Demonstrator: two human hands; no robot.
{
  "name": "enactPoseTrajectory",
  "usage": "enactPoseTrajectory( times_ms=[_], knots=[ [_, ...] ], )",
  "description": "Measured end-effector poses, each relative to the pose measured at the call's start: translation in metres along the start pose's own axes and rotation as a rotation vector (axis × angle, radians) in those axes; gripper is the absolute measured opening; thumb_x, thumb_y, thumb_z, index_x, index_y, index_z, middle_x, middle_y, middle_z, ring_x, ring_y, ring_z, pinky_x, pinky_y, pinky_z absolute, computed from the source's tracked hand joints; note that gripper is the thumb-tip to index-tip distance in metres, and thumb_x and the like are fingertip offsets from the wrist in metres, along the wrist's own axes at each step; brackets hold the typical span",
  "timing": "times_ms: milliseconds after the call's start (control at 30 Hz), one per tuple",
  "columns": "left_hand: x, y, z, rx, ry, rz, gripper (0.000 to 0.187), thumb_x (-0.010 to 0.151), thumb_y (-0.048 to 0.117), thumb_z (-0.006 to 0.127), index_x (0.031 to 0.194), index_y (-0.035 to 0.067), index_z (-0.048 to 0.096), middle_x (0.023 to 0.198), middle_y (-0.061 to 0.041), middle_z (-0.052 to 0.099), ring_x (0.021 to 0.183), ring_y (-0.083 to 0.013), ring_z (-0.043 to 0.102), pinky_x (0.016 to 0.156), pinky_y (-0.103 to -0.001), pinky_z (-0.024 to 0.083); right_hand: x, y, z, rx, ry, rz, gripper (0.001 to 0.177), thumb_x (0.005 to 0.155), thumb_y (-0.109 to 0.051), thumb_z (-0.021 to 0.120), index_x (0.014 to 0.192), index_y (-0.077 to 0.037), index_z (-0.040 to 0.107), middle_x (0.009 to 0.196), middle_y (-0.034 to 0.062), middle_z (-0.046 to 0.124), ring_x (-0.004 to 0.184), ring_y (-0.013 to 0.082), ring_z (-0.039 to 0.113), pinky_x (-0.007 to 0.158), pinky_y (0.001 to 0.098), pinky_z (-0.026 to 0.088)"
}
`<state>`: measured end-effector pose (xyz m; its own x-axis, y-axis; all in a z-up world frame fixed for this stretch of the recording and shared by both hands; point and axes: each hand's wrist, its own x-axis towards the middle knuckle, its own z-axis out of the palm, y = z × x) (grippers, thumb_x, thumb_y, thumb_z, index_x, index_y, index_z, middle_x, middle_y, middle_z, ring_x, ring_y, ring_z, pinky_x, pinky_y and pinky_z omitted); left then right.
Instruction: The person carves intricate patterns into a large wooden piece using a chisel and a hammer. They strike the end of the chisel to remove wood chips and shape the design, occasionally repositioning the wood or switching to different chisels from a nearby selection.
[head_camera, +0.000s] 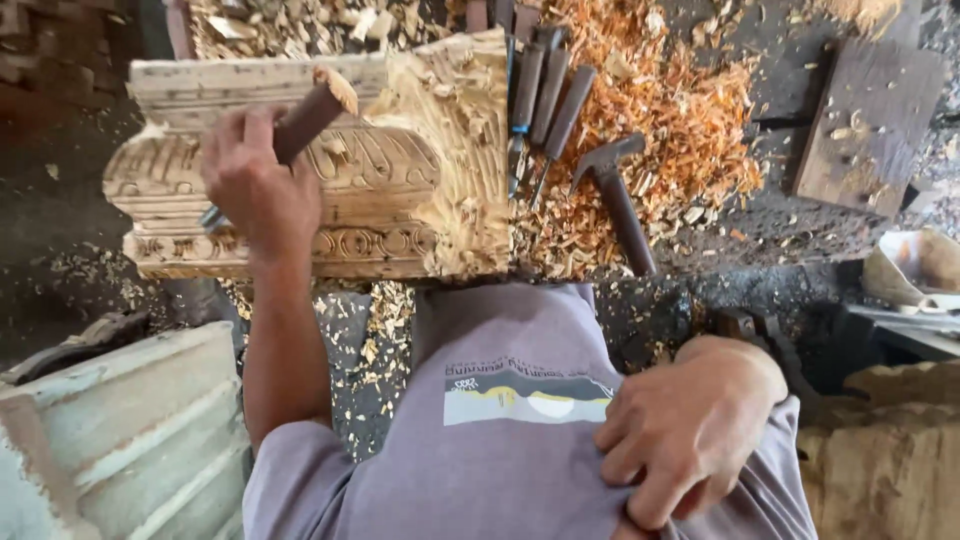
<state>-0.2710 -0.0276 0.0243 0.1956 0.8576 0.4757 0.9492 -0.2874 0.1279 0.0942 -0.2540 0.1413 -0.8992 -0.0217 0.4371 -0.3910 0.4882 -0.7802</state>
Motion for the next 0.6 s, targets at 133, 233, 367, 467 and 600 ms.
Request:
enactPoseTrajectory(
  times_ms=[133, 233, 367, 467, 600],
  knots=[
    [-0.003, 0.005, -0.006, -0.026, -0.029, -0.024, 0.044, 0.076, 0.004, 0.093, 0.114, 0.012, 0.074, 0.115, -0.007, 0.071, 0.108, -0.0275, 0.067, 0.101, -0.051, 0.051, 0.0, 0.016, 0.002, 0.223, 0.379, -0.136, 0.03, 0.114, -0.03, 0.053, 0.099, -0.004, 0.057, 0.081, 0.0114, 0.05, 0.071, 0.0306, 0.056, 0.06, 0.0436, 0.043],
    [0.001, 0.003, -0.002, -0.023, -0.03, -0.03, 0.043, 0.077, 0.006, 0.093, 0.114, 0.013, 0.074, 0.117, -0.008, 0.071, 0.109, -0.0274, 0.067, 0.101, -0.049, 0.051, 0.013, 0.018, 0.007, 0.37, 0.772, -0.15, 0.043, 0.113, -0.038, 0.047, 0.091, -0.001, 0.053, 0.088, 0.018, 0.059, 0.078, 0.0347, 0.064, 0.067, 0.0484, 0.056],
    [-0.003, -0.001, 0.002, -0.004, -0.013, -0.018, 0.041, 0.079, 0.004, 0.091, 0.114, 0.014, 0.074, 0.119, -0.006, 0.071, 0.111, -0.026, 0.068, 0.103, -0.05, 0.051, 0.027, 0.012, 0.003, 0.381, 0.684, 0.019, 0.055, 0.112, -0.053, 0.036, 0.091, -0.005, 0.053, 0.095, 0.0137, 0.061, 0.078, 0.0302, 0.059, 0.067, 0.0414, 0.044],
    [-0.005, -0.003, 0.006, -0.008, -0.023, -0.032, 0.035, 0.082, 0.006, 0.092, 0.112, 0.013, 0.074, 0.115, -0.007, 0.071, 0.109, -0.0252, 0.068, 0.1, -0.049, 0.053, 0.047, 0.014, -0.011, 0.573, 0.581, -0.054, 0.062, 0.112, -0.053, 0.032, 0.094, 0.001, 0.058, 0.097, 0.0179, 0.061, 0.086, 0.0381, 0.061, 0.074, 0.048, 0.049],
    [-0.009, -0.014, 0.012, -0.009, -0.039, -0.041, 0.032, 0.081, 0.0, 0.086, 0.108, 0.013, 0.074, 0.116, -0.005, 0.069, 0.111, -0.0238, 0.068, 0.098, -0.042, 0.057, 0.079, 0.021, -0.007, 0.588, 0.581, -0.283, 0.06, 0.115, -0.045, 0.03, 0.101, 0.006, 0.057, 0.114, 0.0238, 0.057, 0.102, 0.0439, 0.06, 0.083, 0.0506, 0.053]
  ],
)
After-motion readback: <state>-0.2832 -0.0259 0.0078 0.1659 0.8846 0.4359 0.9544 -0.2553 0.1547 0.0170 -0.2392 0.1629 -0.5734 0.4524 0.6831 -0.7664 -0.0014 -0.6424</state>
